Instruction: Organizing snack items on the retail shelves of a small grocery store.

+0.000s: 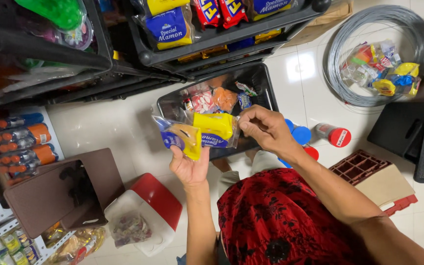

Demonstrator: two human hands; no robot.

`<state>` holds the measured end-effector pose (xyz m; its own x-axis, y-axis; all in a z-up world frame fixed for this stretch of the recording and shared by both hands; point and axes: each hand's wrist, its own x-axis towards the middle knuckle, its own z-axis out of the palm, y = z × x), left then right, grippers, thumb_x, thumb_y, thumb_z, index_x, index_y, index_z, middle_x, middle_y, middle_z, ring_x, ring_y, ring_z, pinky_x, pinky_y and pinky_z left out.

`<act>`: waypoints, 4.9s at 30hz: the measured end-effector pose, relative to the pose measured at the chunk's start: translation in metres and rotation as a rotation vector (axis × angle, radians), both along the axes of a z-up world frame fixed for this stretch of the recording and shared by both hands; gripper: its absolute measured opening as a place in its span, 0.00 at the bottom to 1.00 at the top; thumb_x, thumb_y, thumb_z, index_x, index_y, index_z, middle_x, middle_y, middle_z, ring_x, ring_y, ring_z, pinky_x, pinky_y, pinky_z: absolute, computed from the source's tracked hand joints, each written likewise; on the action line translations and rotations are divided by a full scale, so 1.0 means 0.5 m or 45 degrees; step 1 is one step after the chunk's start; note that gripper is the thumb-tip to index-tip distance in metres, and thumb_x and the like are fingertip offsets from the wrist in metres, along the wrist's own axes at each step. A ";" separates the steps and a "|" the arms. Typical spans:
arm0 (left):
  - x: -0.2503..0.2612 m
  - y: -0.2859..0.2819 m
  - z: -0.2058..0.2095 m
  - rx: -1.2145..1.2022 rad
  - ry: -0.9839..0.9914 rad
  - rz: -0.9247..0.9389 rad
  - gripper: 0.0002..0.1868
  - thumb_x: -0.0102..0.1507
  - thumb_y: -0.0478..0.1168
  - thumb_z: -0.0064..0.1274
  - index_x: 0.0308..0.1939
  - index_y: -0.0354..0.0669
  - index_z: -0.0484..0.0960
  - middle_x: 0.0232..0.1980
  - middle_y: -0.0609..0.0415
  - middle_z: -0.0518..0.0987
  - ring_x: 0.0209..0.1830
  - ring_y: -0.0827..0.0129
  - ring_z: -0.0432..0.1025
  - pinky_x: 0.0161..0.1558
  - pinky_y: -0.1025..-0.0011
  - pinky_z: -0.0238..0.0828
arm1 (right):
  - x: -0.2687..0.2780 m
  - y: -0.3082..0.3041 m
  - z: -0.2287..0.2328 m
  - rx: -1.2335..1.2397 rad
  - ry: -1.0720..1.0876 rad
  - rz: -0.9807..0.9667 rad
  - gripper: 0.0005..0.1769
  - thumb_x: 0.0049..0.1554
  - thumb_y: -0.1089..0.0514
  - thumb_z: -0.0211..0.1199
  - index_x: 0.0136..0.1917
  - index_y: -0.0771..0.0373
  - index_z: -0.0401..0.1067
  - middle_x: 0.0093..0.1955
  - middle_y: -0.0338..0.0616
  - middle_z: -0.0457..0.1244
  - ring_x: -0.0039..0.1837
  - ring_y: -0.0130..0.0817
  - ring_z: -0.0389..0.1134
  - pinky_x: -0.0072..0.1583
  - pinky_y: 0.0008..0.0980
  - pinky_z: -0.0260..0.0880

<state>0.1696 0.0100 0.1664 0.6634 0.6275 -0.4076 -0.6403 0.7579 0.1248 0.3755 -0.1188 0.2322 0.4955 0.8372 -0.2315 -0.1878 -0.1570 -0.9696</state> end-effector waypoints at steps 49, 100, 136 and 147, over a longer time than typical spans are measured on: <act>0.083 0.015 0.008 0.040 0.428 -0.118 0.37 0.63 0.67 0.51 0.66 0.48 0.71 0.63 0.52 0.77 0.62 0.56 0.73 0.50 0.47 0.73 | 0.212 0.103 -0.106 0.372 0.581 -0.409 0.24 0.54 0.74 0.69 0.57 0.59 0.62 0.54 0.44 0.67 0.56 0.35 0.72 0.60 0.37 0.74; 0.154 0.037 0.003 0.407 0.623 -0.079 0.30 0.73 0.58 0.46 0.66 0.36 0.73 0.60 0.50 0.79 0.59 0.64 0.74 0.61 0.61 0.71 | 0.168 0.125 -0.015 -0.062 -0.164 0.361 0.10 0.60 0.60 0.69 0.52 0.65 0.72 0.41 0.37 0.65 0.44 0.22 0.64 0.46 0.27 0.67; 0.130 -0.019 0.005 0.497 0.756 0.002 0.15 0.75 0.47 0.47 0.55 0.40 0.76 0.54 0.55 0.79 0.52 0.74 0.74 0.57 0.68 0.73 | 0.084 0.027 -0.082 -0.012 0.359 -0.068 0.06 0.63 0.63 0.66 0.52 0.67 0.73 0.43 0.37 0.66 0.45 0.22 0.66 0.48 0.25 0.69; 0.118 -0.014 -0.024 0.214 0.294 -0.009 0.08 0.68 0.35 0.57 0.51 0.44 0.78 0.57 0.53 0.81 0.62 0.61 0.75 0.66 0.51 0.70 | 0.130 0.040 -0.054 0.050 0.505 -0.172 0.02 0.61 0.65 0.66 0.47 0.67 0.75 0.42 0.41 0.69 0.44 0.26 0.68 0.48 0.27 0.70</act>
<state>0.2287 0.0030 0.1542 0.5696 0.6949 -0.4389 -0.5751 0.7185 0.3912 0.4404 -0.0989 0.2054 0.4806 0.7828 -0.3953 -0.5639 -0.0694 -0.8229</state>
